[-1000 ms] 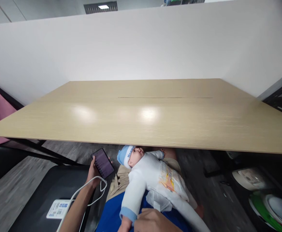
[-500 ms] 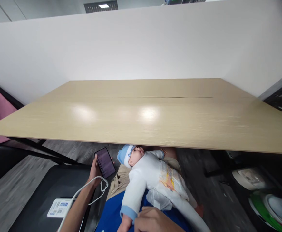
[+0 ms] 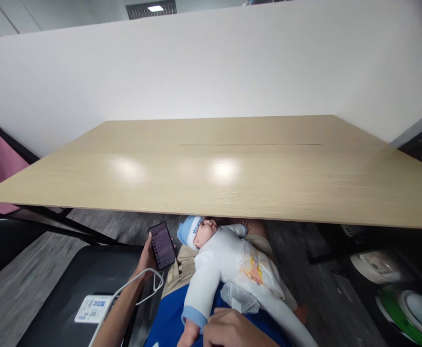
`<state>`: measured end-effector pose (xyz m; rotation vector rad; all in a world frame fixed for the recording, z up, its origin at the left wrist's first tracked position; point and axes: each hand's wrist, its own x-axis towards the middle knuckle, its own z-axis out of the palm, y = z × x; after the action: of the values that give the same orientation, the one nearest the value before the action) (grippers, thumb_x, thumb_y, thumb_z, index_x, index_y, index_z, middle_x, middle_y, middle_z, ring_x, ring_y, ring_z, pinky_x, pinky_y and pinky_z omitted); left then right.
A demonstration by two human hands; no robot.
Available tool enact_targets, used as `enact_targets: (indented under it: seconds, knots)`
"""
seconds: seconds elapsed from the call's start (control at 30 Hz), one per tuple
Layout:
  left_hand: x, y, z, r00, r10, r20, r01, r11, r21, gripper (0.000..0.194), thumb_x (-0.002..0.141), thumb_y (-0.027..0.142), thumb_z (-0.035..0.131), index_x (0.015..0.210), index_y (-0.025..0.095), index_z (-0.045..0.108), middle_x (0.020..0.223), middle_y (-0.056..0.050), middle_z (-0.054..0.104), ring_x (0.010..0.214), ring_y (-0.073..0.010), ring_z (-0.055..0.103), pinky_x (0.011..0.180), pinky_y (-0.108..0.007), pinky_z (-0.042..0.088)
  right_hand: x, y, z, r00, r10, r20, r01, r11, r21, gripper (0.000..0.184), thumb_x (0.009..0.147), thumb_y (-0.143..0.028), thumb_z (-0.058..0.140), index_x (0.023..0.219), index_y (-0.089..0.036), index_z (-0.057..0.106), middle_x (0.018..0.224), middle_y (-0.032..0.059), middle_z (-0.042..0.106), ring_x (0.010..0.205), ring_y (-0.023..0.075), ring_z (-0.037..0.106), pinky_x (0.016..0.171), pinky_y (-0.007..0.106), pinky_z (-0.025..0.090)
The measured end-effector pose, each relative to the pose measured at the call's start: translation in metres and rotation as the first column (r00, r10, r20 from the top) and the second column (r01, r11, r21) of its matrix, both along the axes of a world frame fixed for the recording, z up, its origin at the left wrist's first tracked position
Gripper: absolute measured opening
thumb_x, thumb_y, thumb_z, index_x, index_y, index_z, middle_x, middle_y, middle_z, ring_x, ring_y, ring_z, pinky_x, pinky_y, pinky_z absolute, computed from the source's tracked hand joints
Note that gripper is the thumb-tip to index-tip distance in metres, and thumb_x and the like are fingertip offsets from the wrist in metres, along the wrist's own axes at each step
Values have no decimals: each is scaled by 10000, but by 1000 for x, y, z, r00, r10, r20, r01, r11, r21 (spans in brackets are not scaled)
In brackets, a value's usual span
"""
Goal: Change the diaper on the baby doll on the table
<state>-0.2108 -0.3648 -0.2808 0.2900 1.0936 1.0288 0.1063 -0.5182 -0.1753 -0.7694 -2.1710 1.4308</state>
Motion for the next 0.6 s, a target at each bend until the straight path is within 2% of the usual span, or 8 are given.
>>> enact_targets:
  seconds: [0.07,0.17,0.23,0.3,0.47,0.6]
  knots:
    - [1,0,-2,999,-5,-38,5,1000,9,694,1005,627,671,1457,100,665,1290,-239,785,1177,-411,785,992,-547,671,0,0,0,1000,-12,-22,12,1000,5,580,1085,-711,423,750,-238,413,690,-35,511,672,133,514,781,281,474]
    - [2,-1,-8,992,7,-126,-2,999,35,575,925,378,836,1399,88,688,1190,-230,818,1121,-400,806,948,-513,691,-1,1,1,1000,-2,-1,2,1000,-1,588,1080,-707,455,732,-237,395,680,-38,502,672,132,511,778,278,477]
    - [3,-2,-13,986,24,-163,-14,998,63,547,860,228,880,1357,88,701,1154,-221,828,1083,-389,818,922,-484,699,-1,1,1,1000,5,30,-5,1000,-8,570,1078,-677,502,730,-238,399,684,-39,507,679,131,518,783,274,481]
    - [3,-3,-17,984,42,-176,-27,996,87,548,823,153,885,1339,103,704,1139,-206,835,1061,-374,825,907,-459,702,-1,2,1,999,14,37,-14,1000,-11,552,1080,-650,519,733,-237,405,689,-40,511,683,129,526,788,273,480]
    - [3,-3,-18,979,58,-193,-36,992,119,591,791,124,895,1345,120,691,1177,-201,829,1065,-371,825,880,-443,710,0,2,2,1000,3,-20,-3,1000,-4,551,1090,-652,474,737,-236,397,690,-42,505,680,126,529,778,272,465]
    - [5,-6,-11,985,23,-169,-2,993,119,634,815,190,912,1396,144,661,1270,-212,799,1161,-389,794,970,-490,691,-1,2,5,1000,4,11,-4,1000,-12,564,1080,-678,500,739,-236,415,692,-41,509,679,127,524,781,267,475]
